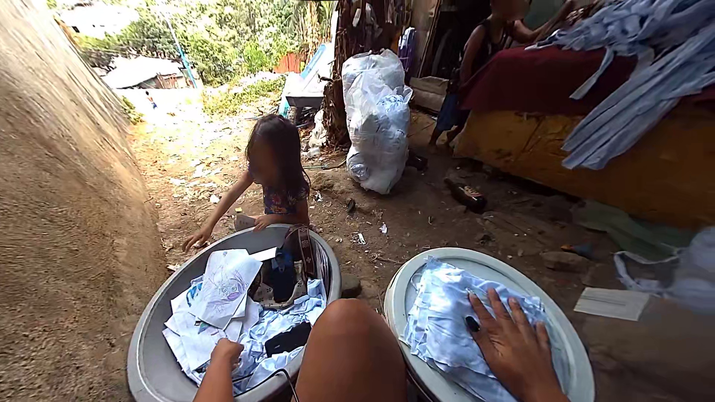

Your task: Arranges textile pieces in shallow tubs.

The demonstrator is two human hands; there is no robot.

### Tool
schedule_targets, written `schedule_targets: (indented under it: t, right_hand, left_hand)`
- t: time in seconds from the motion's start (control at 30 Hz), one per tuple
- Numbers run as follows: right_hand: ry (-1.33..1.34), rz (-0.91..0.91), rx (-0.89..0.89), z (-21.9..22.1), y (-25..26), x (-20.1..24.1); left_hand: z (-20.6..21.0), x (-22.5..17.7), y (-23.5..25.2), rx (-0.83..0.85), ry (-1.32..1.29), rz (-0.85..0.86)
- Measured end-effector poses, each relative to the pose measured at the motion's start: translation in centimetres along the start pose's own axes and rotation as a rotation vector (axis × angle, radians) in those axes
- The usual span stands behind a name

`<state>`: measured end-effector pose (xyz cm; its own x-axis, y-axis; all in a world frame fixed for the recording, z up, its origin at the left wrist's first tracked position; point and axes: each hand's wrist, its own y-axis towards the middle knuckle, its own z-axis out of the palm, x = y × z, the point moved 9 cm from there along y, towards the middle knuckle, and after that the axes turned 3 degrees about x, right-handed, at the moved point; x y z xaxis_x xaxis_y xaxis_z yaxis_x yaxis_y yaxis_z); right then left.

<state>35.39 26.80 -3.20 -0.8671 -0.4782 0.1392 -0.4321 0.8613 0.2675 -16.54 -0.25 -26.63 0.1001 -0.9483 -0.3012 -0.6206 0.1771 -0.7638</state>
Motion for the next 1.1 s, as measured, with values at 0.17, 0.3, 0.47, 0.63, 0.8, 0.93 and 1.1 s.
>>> schedule_targets:
  t: [0.17,0.3,0.47,0.63,0.8,0.93,1.1]
  right_hand:
    - [-0.007,0.017,-0.008,0.1,0.0,-0.1]
    - [0.005,0.021,0.002,0.0,0.1,-0.1]
    - [0.051,0.024,0.026,0.0,0.1,0.0]
    - [0.156,0.075,0.068,-3.2,0.8,0.0]
    - [0.567,-0.056,-0.094,-9.6,1.0,5.8]
    - [1.405,-0.096,0.236,-9.6,-1.2,14.1]
    - [1.831,0.221,0.277,-9.5,-2.7,16.4]
  left_hand:
    - [1.3,-0.8,0.5,0.093,0.448,0.058]
    - [0.2,-2.9,-1.0,0.078,0.464,0.16]
    - [-2.7,-5.2,-4.7,-0.064,-0.261,0.38]
    - [-3.8,-11.0,-15.9,0.303,-0.881,0.556]
    - [-3.5,-17.4,-30.0,0.89,-1.009,0.994]
    - [-0.9,-19.7,-38.2,1.049,-0.885,1.166]
    - [1.7,-20.0,-42.6,0.617,-0.676,1.403]
